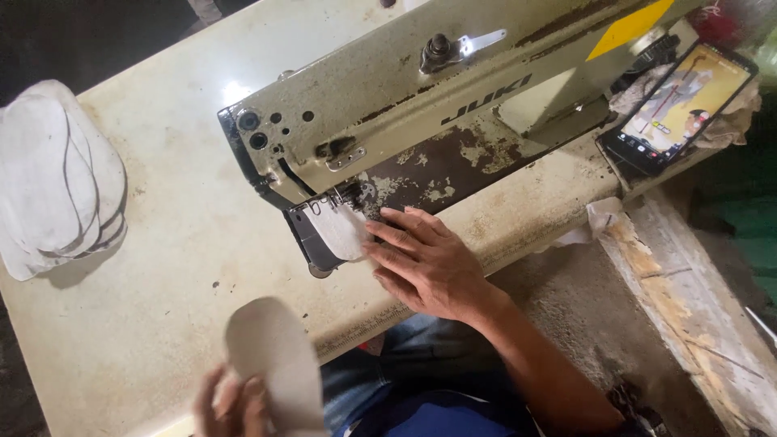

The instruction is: Stitching the edges of shoe insoles using an industrial sewing machine

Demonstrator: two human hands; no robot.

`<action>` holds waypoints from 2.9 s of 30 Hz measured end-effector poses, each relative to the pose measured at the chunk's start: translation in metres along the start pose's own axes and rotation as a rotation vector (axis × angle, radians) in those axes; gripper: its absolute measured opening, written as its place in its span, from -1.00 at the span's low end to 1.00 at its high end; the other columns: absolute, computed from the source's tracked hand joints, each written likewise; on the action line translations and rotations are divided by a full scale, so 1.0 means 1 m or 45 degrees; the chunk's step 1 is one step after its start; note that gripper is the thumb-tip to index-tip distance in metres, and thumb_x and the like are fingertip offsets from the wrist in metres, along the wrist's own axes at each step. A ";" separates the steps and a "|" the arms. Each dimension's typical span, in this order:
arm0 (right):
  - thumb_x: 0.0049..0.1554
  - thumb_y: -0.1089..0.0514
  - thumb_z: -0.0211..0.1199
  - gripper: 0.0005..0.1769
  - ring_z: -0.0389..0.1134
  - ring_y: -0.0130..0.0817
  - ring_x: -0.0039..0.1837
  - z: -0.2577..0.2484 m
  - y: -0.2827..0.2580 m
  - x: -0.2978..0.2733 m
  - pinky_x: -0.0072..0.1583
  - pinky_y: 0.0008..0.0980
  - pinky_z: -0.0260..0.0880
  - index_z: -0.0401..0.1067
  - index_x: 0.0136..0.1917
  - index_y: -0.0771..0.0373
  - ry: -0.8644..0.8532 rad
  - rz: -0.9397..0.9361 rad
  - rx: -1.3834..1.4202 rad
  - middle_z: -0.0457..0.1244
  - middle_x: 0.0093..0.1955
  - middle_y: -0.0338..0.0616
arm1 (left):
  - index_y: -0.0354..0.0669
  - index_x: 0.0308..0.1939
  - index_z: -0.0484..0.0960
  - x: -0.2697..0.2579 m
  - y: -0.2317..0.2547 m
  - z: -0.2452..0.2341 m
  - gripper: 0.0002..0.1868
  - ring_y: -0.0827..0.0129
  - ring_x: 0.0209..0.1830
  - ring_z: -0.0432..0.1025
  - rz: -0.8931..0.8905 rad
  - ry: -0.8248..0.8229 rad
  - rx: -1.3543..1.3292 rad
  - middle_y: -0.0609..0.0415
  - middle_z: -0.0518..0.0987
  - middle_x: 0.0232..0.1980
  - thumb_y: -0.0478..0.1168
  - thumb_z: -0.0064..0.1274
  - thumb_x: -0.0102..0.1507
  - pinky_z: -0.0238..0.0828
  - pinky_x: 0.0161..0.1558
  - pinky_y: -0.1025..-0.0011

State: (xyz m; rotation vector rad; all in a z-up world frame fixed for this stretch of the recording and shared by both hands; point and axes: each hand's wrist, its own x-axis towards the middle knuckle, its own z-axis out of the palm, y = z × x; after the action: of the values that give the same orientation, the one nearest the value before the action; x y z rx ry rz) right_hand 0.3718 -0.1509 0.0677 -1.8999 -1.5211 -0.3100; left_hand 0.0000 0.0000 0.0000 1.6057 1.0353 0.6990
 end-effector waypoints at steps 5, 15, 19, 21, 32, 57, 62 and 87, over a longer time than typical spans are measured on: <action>0.34 -0.01 0.16 -0.64 0.25 -0.03 0.50 -0.006 0.000 0.004 0.47 0.08 0.30 0.48 0.30 0.20 -0.068 0.000 -0.011 0.22 0.48 -0.05 | -0.21 0.05 0.65 0.031 0.076 0.081 -0.56 0.57 -0.30 0.52 0.119 -0.035 -0.152 0.07 0.72 -0.11 -0.57 -0.13 0.17 0.44 -0.22 0.71; 0.30 0.07 0.23 -0.70 0.31 -0.02 0.42 -0.008 -0.002 0.011 0.40 0.11 0.36 0.53 0.21 0.25 -0.024 -0.013 0.034 0.29 0.39 -0.03 | -0.36 -0.01 0.80 0.031 0.117 0.108 -0.66 0.35 -0.17 0.54 -0.523 -0.218 -0.173 -0.10 0.79 -0.10 -0.32 0.14 0.17 0.40 -0.19 0.50; 0.27 0.13 0.28 -0.74 0.31 0.00 0.42 -0.006 -0.002 0.010 0.39 0.13 0.38 0.52 0.19 0.26 -0.017 -0.011 0.026 0.29 0.38 0.00 | -0.39 0.07 0.78 0.030 0.132 0.115 -0.59 0.27 -0.17 0.54 -0.687 -0.326 -0.325 -0.13 0.78 0.01 -0.29 0.14 0.16 0.48 -0.24 0.31; 0.28 0.11 0.27 -0.70 0.31 0.00 0.43 -0.001 0.001 0.004 0.40 0.14 0.38 0.49 0.24 0.25 -0.013 -0.018 0.020 0.28 0.40 0.00 | -0.39 0.12 0.73 0.029 0.126 0.116 -0.56 0.27 -0.16 0.55 -0.638 -0.346 -0.401 -0.15 0.76 0.06 -0.29 0.14 0.18 0.52 -0.23 0.30; 0.33 0.12 0.07 -0.67 0.33 0.00 0.42 -0.002 0.003 0.001 0.39 0.13 0.36 0.46 0.29 0.25 0.022 -0.025 0.024 0.31 0.38 -0.01 | -0.34 0.25 0.63 0.032 0.141 0.129 -0.50 0.30 -0.05 0.55 -0.570 -0.389 -0.458 -0.18 0.73 0.19 -0.27 0.08 0.22 0.58 -0.20 0.31; 0.29 0.11 0.13 -0.58 0.30 0.06 0.45 -0.003 0.006 0.002 0.42 0.16 0.33 0.41 0.36 0.32 -0.030 -0.052 0.015 0.27 0.43 0.07 | -0.33 0.49 0.35 0.044 0.158 0.153 -0.33 0.49 -0.45 0.17 -0.573 -0.527 -0.824 0.00 0.57 0.04 -0.38 -0.04 0.25 0.11 -0.39 0.46; 0.29 0.10 0.16 -0.56 0.30 0.05 0.46 -0.002 0.008 -0.002 0.42 0.16 0.35 0.39 0.39 0.30 -0.019 -0.052 -0.003 0.27 0.43 0.06 | -0.26 0.48 0.42 0.050 0.162 0.157 -0.34 0.50 -0.46 0.17 -0.628 -0.492 -0.768 0.11 0.52 -0.12 -0.37 -0.04 0.25 0.11 -0.44 0.49; 0.30 -0.17 -0.03 -0.46 0.19 0.13 0.57 -0.016 0.013 -0.002 0.53 0.29 0.13 0.40 0.38 0.13 -0.077 -0.136 0.348 0.18 0.53 -0.05 | -0.19 0.50 0.27 0.086 0.163 0.166 -0.32 0.36 -0.19 0.52 -0.403 -0.624 -0.522 -0.12 0.35 0.50 -0.24 0.01 0.27 0.62 -0.28 0.43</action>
State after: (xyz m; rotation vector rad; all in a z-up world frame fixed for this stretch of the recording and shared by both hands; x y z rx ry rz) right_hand 0.3873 -0.1643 0.0739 -1.6309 -1.6180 -0.0855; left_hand 0.2242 -0.0104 0.1051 1.1395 0.7027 0.2558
